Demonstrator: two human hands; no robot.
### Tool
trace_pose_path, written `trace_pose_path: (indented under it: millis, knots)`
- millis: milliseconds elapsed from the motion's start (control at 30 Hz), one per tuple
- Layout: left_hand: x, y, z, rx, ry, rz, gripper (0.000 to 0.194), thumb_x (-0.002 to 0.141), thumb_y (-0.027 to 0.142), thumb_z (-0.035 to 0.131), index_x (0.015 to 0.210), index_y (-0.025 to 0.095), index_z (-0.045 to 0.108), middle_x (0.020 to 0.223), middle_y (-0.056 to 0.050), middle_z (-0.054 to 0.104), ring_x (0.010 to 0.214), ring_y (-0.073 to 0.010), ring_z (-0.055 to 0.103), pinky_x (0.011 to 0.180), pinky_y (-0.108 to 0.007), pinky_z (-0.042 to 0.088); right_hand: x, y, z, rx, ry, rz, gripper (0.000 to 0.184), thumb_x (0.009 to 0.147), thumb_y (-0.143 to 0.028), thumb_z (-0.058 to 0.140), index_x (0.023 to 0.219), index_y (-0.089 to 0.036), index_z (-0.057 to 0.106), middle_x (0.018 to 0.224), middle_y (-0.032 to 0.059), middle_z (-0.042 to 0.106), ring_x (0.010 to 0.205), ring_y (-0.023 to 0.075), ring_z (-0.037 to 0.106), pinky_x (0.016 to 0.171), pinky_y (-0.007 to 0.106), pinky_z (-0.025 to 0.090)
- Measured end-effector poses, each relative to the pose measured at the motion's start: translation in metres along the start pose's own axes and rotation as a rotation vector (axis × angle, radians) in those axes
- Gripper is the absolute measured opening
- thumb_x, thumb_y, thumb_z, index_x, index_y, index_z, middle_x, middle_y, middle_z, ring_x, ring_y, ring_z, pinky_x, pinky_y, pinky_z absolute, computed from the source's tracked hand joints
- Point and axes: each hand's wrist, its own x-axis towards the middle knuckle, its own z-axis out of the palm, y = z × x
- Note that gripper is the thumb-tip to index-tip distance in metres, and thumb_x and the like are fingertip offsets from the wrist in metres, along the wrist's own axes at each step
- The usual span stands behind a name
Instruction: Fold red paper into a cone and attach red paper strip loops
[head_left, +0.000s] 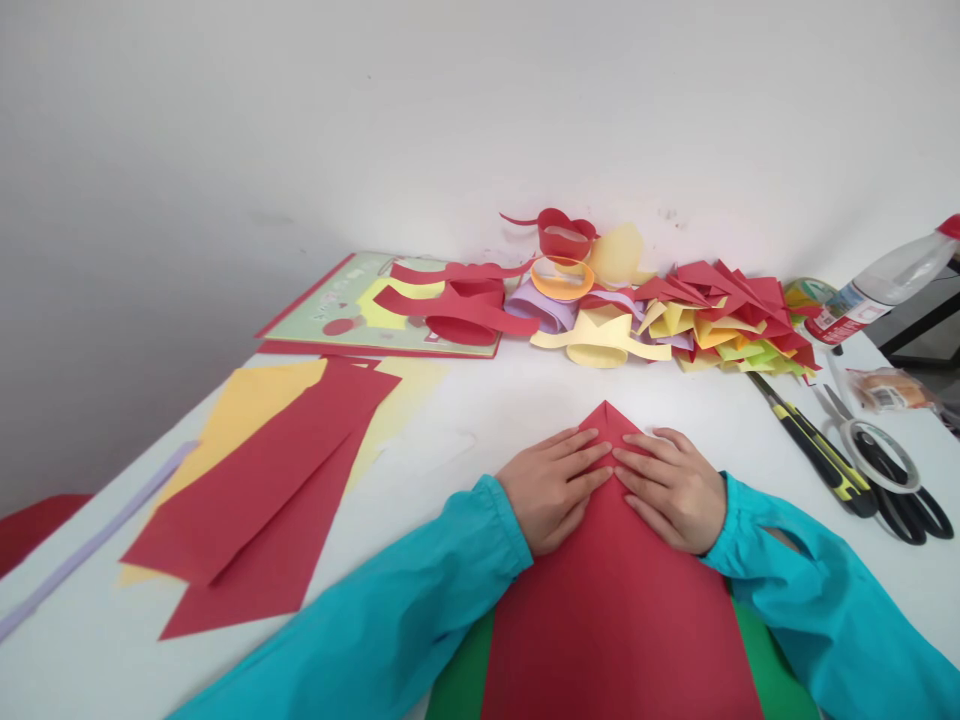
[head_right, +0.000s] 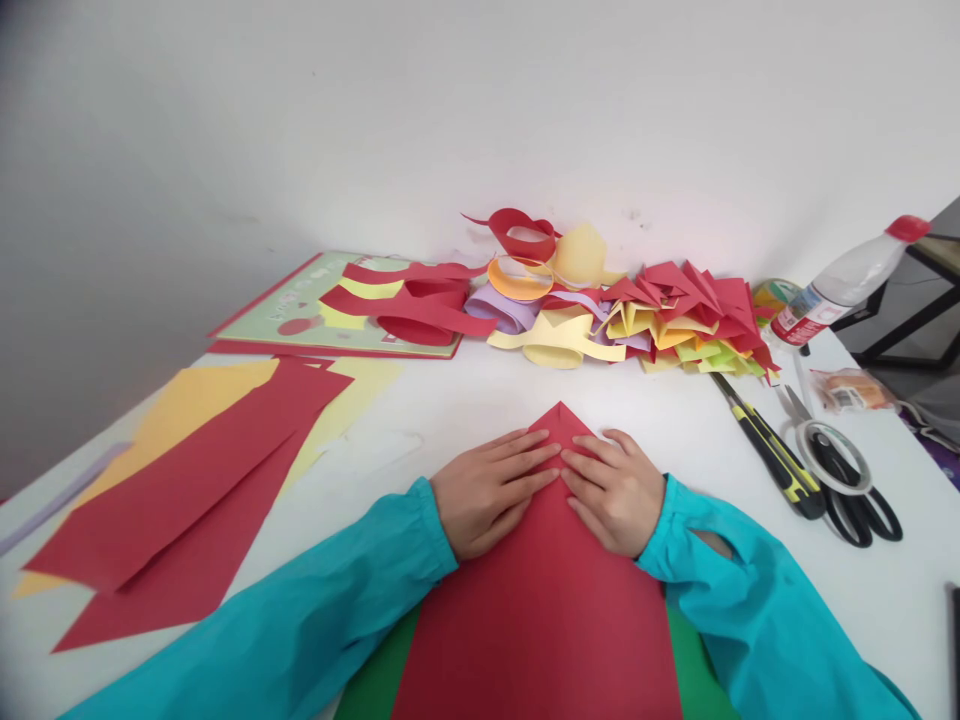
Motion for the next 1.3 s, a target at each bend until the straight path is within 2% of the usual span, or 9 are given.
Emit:
trace_pose_path:
  millis: [200, 400, 667, 867, 1000, 1067, 1167, 1300]
  knots:
    - [0.000, -0.002, 0.004, 0.029, 0.044, 0.018, 0.035, 0.081, 0.018, 0.039, 0.112, 0.011, 0.054, 0.121, -0.012, 0.056, 0.123, -0.0254, 0.038, 0.100, -0.044, 0.036, -0.001, 0.001, 0.001, 0.014, 0.006, -0.021, 0.026, 0.082, -0.021, 0.051, 0.104, -0.011, 0.061, 0.110, 0.0090, 0.063, 0.109, 0.0259, 0.050, 0.090, 0.044, 0.040]
    - [-0.001, -0.004, 0.007, 0.051, 0.040, 0.029, 0.035, 0.082, 0.018, 0.039, 0.113, 0.011, 0.053, 0.123, -0.013, 0.055, 0.126, -0.0250, 0.034, 0.101, -0.044, 0.035, -0.001, 0.001, 0.001, 0.015, 0.009, -0.026, 0.026, 0.082, -0.020, 0.051, 0.104, -0.011, 0.061, 0.110, 0.0093, 0.064, 0.109, 0.0264, 0.050, 0.089, 0.044, 0.040]
    - [0.000, -0.002, 0.004, 0.050, 0.033, 0.027, 0.035, 0.082, 0.019, 0.038, 0.113, 0.011, 0.054, 0.121, -0.012, 0.056, 0.123, -0.0266, 0.039, 0.100, -0.044, 0.036, -0.001, 0.001, 0.000, 0.034, 0.002, -0.007, 0.027, 0.082, -0.021, 0.051, 0.106, -0.012, 0.061, 0.110, 0.0085, 0.063, 0.110, 0.0253, 0.049, 0.091, 0.044, 0.039]
    - [0.000, 0.002, -0.001, -0.003, -0.008, -0.017, 0.035, 0.082, 0.023, 0.041, 0.112, 0.014, 0.056, 0.122, -0.013, 0.055, 0.123, -0.0268, 0.038, 0.101, -0.045, 0.034, -0.001, 0.000, -0.001, 0.114, 0.002, 0.058, 0.027, 0.083, -0.025, 0.049, 0.103, -0.014, 0.062, 0.108, 0.0089, 0.064, 0.111, 0.0242, 0.049, 0.091, 0.043, 0.038]
    - [0.002, 0.004, -0.004, 0.000, -0.042, -0.047, 0.037, 0.080, 0.025, 0.041, 0.113, 0.014, 0.056, 0.122, -0.013, 0.054, 0.122, -0.0276, 0.040, 0.101, -0.045, 0.034, 0.003, -0.003, -0.008, 0.169, -0.054, 0.165, 0.029, 0.085, -0.032, 0.045, 0.104, -0.016, 0.062, 0.108, 0.0075, 0.065, 0.111, 0.0213, 0.050, 0.094, 0.041, 0.037]
    - [0.003, 0.005, -0.004, -0.001, -0.039, -0.051, 0.037, 0.080, 0.025, 0.041, 0.111, 0.014, 0.057, 0.121, -0.013, 0.055, 0.120, -0.0277, 0.041, 0.100, -0.045, 0.035, 0.010, -0.005, -0.013, 0.122, -0.119, 0.226, 0.036, 0.087, -0.036, 0.042, 0.112, -0.015, 0.057, 0.117, 0.0079, 0.060, 0.115, 0.0216, 0.047, 0.096, 0.042, 0.035]
    - [0.005, 0.005, -0.004, 0.003, -0.016, -0.039, 0.036, 0.079, 0.026, 0.042, 0.109, 0.015, 0.058, 0.120, -0.012, 0.056, 0.118, -0.0276, 0.044, 0.099, -0.044, 0.036, 0.022, -0.006, -0.017, -0.021, -0.256, 0.287, 0.052, 0.087, -0.043, 0.038, 0.128, -0.012, 0.043, 0.134, 0.0096, 0.043, 0.124, 0.0253, 0.037, 0.099, 0.047, 0.031]
    - [0.005, 0.005, -0.003, 0.014, 0.009, -0.035, 0.035, 0.079, 0.027, 0.042, 0.107, 0.015, 0.059, 0.119, -0.011, 0.057, 0.116, -0.0273, 0.045, 0.098, -0.044, 0.037, 0.031, -0.003, -0.012, -0.143, -0.370, 0.316, 0.065, 0.087, -0.052, 0.030, 0.135, -0.009, 0.029, 0.143, 0.0106, 0.027, 0.129, 0.0273, 0.028, 0.102, 0.051, 0.025]
